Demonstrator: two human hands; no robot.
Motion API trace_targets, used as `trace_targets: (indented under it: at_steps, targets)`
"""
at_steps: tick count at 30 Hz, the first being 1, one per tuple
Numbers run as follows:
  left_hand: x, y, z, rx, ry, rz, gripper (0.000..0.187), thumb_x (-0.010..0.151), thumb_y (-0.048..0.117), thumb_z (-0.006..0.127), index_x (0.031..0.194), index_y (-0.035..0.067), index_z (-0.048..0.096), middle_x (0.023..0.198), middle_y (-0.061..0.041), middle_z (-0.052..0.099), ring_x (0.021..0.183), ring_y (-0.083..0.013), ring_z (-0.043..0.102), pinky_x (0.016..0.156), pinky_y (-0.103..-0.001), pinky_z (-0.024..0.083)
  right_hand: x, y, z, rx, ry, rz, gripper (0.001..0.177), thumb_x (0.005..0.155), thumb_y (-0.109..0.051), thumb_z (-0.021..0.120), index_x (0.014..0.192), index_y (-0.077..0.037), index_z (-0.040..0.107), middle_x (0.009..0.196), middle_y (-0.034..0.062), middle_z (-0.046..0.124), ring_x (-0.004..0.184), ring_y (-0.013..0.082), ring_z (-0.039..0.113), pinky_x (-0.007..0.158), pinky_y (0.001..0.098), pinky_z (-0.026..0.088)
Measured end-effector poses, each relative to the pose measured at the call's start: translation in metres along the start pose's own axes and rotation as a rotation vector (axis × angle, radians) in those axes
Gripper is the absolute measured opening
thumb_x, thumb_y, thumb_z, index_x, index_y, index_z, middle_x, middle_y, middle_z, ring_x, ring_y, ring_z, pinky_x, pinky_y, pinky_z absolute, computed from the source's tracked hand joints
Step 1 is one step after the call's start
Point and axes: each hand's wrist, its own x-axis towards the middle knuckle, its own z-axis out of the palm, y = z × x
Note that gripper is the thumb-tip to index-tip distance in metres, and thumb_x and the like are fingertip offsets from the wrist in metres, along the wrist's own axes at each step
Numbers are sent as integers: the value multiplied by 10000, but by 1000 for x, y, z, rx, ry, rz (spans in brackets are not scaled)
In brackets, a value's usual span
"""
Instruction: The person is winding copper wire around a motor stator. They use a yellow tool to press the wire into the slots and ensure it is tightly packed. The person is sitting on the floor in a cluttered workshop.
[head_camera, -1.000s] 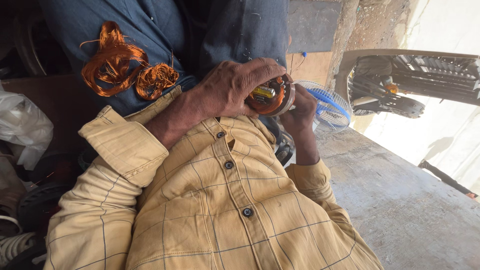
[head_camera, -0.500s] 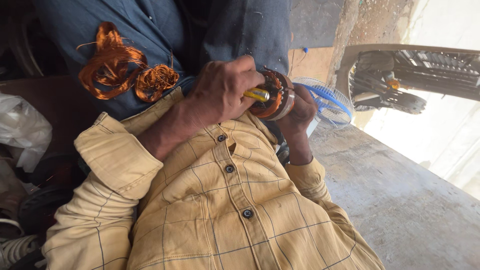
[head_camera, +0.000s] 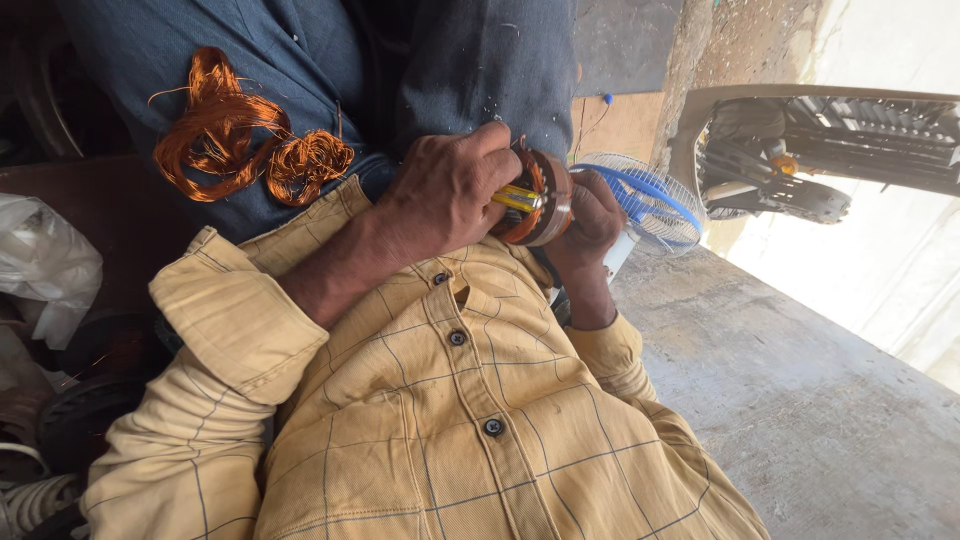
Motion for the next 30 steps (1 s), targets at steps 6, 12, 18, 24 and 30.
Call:
trace_targets:
  at_steps: [6, 12, 18, 24, 30]
  targets:
    - [2, 0, 18, 15, 40, -62, 173, 756, -21, 811, 770, 44, 651, 846, -99, 609, 719, -261, 699, 623, -391, 575, 0, 4, 3, -19, 17, 50, 275, 799, -67, 879, 1041, -14, 760, 961, 84, 709, 849, 186, 723, 735, 309, 559]
    - [2, -2, 16, -148, 5, -65, 144, 741, 24, 817, 798, 24, 685, 811, -110, 636, 691, -273, 716, 587, -400, 572, -1, 3, 1, 54, -7, 86, 280, 807, -61, 863, 1057, 0, 753, 994, 101, 717, 878, 200, 723, 761, 319, 563]
    - [4, 0, 23, 110, -47, -48, 120, 808, -9, 809, 799, 37, 698, 849, -107, 650, 689, -218, 709, 594, -363, 585, 4, 7, -2, -4, -24, 34, 274, 766, -67, 872, 995, 3, 738, 914, 98, 696, 796, 199, 697, 722, 310, 540]
    - [7, 1, 21, -51, -70, -49, 156, 681, 55, 858, 784, 51, 741, 801, -85, 650, 660, -231, 696, 582, -404, 567, 1, 4, 0, -33, -11, 93, 217, 808, -59, 844, 992, -2, 744, 870, 82, 657, 767, 201, 666, 704, 329, 517]
    - [9, -7, 8, -92, -54, 4, 162, 693, 46, 828, 798, 42, 704, 810, -105, 621, 709, -292, 687, 598, -432, 544, 2, -2, 3, -46, 16, 7, 241, 791, -72, 835, 978, 14, 711, 897, 113, 668, 767, 218, 685, 675, 338, 532]
